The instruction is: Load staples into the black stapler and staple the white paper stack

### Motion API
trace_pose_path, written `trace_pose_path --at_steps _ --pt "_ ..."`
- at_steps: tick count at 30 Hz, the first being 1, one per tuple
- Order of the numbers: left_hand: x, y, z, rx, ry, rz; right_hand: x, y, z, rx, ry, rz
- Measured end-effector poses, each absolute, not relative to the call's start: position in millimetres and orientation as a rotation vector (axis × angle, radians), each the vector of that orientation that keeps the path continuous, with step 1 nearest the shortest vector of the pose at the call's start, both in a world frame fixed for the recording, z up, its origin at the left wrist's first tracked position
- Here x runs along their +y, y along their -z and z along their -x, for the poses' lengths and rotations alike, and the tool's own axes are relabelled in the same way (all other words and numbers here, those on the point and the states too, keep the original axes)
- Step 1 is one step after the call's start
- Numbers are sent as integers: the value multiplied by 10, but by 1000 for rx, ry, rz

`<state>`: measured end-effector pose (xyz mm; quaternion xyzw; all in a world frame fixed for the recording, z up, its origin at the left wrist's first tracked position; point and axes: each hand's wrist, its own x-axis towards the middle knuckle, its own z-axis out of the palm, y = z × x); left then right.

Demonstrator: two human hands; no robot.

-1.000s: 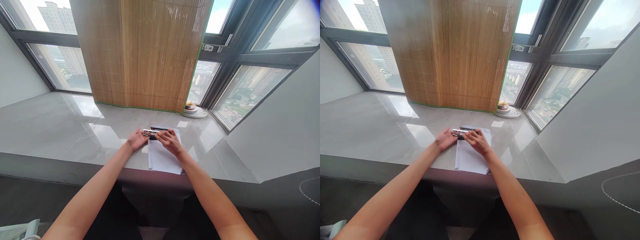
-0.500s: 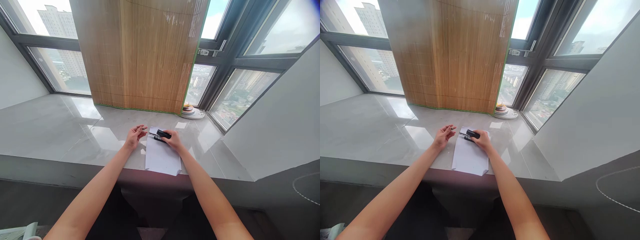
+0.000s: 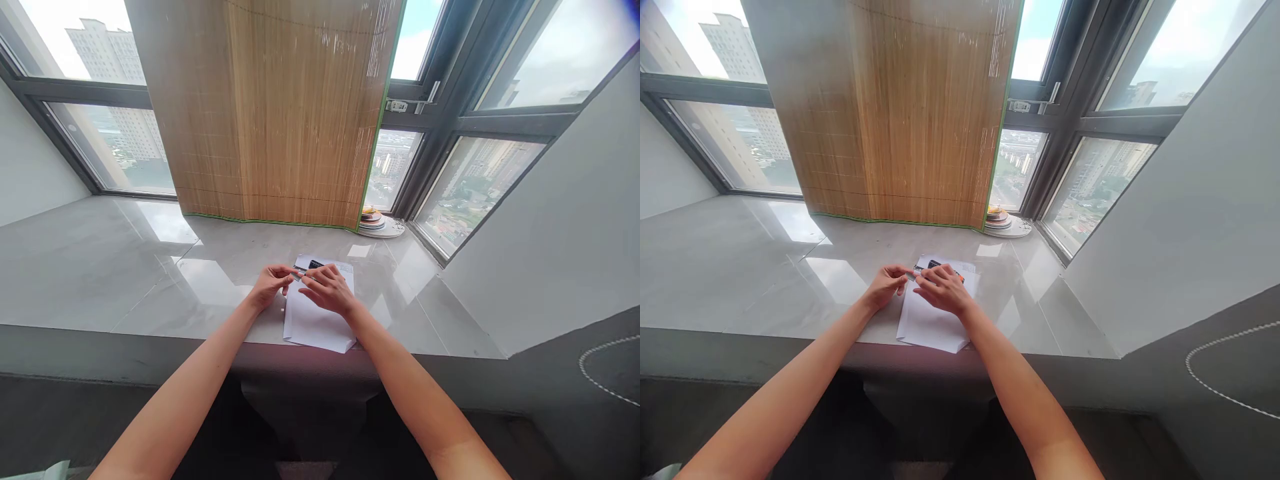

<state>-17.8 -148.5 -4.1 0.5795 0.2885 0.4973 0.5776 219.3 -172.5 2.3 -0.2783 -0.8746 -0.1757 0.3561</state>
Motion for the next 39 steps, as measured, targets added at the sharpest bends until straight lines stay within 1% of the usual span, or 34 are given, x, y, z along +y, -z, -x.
trace_pose_path --at_steps 3,7,15,21,24,27,29,32,36,39 --pt "-1487 53 186 655 -1097 -1358 -1748 13 -2120 -2276 567 606" --pt "-1508 43 175 652 -1038 -1367 -1739 60 -2122 -2227 583 656" --pt "-1534 27 166 613 -973 -1390 -1742 32 -2130 -2221 629 583" --pt "-1556 -17 158 598 -1002 -1333 -1733 44 -2164 -2182 584 641" --pt "-1529 -39 175 636 -1168 -1242 -1680 7 -2281 -2078 520 708" --pt "-1478 -41 205 681 -1396 -1082 -1485 -131 -2630 -1781 467 917" --pt "-1453 -37 219 698 -1427 -1046 -1271 -246 -2988 -1548 386 1143" --pt "-1442 -35 214 715 -1397 -1085 -913 -315 -3546 -1395 249 1531" --pt "-1453 -44 191 717 -1374 -1096 -583 -78 -3954 -1402 -14 1943" --pt "-1459 -51 192 729 -1359 -1094 -491 166 -3994 -1459 -91 1984"
